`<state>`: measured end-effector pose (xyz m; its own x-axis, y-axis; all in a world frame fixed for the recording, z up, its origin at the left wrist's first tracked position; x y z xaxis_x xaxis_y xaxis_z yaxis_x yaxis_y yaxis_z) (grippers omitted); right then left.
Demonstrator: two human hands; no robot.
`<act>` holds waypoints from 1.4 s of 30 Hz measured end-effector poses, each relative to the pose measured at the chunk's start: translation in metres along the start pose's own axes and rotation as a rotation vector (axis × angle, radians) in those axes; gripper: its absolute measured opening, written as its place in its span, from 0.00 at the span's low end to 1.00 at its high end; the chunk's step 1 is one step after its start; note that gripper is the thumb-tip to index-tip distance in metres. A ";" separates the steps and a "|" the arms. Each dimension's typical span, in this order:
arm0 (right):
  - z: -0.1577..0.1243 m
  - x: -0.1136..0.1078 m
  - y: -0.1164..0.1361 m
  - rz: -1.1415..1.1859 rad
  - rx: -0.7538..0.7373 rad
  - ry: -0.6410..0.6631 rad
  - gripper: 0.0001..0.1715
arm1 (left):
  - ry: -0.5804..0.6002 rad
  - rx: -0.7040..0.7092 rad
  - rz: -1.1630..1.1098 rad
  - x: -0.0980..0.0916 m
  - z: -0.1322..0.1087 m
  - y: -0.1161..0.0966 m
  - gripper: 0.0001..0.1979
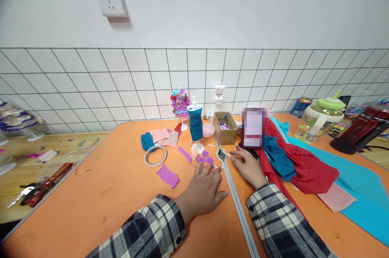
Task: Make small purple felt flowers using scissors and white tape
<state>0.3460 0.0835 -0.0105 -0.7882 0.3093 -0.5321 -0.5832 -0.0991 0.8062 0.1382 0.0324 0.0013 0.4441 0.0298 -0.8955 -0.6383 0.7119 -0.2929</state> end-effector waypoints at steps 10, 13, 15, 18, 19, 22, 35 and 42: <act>-0.020 0.015 0.026 0.238 0.134 0.403 0.29 | -0.024 0.003 0.085 0.000 -0.004 0.000 0.25; -0.016 0.013 0.021 -0.007 0.059 0.312 0.23 | -0.020 0.005 0.050 -0.002 -0.006 0.000 0.25; -0.015 0.010 0.017 -0.107 0.054 0.264 0.22 | -0.016 -0.002 0.029 -0.003 -0.007 0.001 0.25; -0.012 0.008 0.013 -0.137 0.035 0.166 0.23 | -0.032 -0.005 -0.016 -0.006 -0.006 0.001 0.22; -0.011 0.008 0.012 -0.109 0.019 0.135 0.23 | -0.047 -0.001 -0.040 -0.008 -0.006 0.001 0.21; -0.010 0.007 0.015 -0.022 -0.044 0.032 0.25 | -0.134 -0.033 -0.166 -0.015 -0.007 0.000 0.14; -0.068 0.087 0.104 0.220 -0.231 0.150 0.06 | -0.401 -0.519 -0.745 -0.072 -0.090 0.066 0.20; -0.081 0.112 0.115 0.297 -0.147 0.308 0.08 | -0.402 -0.563 -0.666 -0.069 -0.084 0.071 0.13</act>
<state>0.1743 0.0304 0.0019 -0.9344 -0.0471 -0.3532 -0.3269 -0.2811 0.9023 0.0093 0.0219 0.0142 0.9402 0.0538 -0.3363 -0.3393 0.2313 -0.9118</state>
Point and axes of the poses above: each hand's wrist, its own z-axis towards the middle knuckle, its own x-axis out of the palm, y = z × x, the point moved 2 cm from there along z, towards the middle knuckle, and after that the axes turned 7 degrees about -y, right-handed, at the moved point
